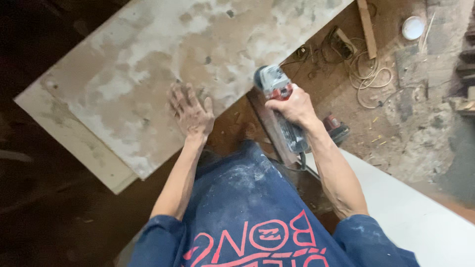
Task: The person hammers nails into a large white panel, then uses a scraper to clean the edge. They flip the panel over and use an angle grinder to smooth the surface, producing sparks.
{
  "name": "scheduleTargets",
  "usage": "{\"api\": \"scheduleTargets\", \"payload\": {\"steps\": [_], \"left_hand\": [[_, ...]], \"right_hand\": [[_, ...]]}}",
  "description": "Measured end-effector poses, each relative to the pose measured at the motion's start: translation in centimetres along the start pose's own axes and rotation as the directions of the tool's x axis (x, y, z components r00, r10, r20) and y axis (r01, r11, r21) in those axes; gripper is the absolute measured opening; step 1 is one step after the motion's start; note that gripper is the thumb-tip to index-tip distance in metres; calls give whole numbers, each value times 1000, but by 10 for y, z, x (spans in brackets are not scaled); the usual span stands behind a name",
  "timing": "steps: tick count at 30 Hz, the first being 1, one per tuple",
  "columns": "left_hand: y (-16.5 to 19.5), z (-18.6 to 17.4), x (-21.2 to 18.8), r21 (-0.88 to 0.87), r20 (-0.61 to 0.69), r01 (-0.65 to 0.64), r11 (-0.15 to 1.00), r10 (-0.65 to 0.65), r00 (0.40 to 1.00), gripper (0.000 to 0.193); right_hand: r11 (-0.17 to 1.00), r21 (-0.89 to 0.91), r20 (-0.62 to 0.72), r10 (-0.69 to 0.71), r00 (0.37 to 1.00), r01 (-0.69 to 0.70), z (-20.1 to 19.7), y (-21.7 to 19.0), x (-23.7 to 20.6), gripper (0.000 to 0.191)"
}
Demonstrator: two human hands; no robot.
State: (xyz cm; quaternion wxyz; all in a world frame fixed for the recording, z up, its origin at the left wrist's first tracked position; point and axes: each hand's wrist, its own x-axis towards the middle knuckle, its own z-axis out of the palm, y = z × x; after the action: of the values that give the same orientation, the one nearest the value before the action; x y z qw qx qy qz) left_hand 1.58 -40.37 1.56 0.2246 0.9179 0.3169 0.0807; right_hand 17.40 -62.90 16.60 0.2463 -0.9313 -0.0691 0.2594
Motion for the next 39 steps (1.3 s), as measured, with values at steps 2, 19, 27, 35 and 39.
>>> {"api": "scheduleTargets", "payload": {"steps": [2, 19, 27, 35, 39], "left_hand": [[29, 13, 15, 0, 67, -36, 999, 36, 997, 78], [80, 47, 55, 47, 68, -47, 998, 43, 997, 80], [86, 37, 54, -2, 60, -18, 1000, 19, 998, 76], [79, 37, 45, -99, -82, -94, 991, 86, 993, 63], [62, 34, 28, -509, -336, -172, 843, -11, 942, 47]], "right_hand": [[983, 180, -4, 32, 999, -30, -23, 9, 13, 51], [988, 155, 56, -37, 998, 28, -46, 3, 78, 55], [985, 155, 58, 61, 996, -70, -61, 10, 81, 58], [992, -14, 76, -126, 989, 127, 3, 11, 44, 79], [1000, 2, -7, -16, 1000, 16, 12, 6, 34, 80]]}}
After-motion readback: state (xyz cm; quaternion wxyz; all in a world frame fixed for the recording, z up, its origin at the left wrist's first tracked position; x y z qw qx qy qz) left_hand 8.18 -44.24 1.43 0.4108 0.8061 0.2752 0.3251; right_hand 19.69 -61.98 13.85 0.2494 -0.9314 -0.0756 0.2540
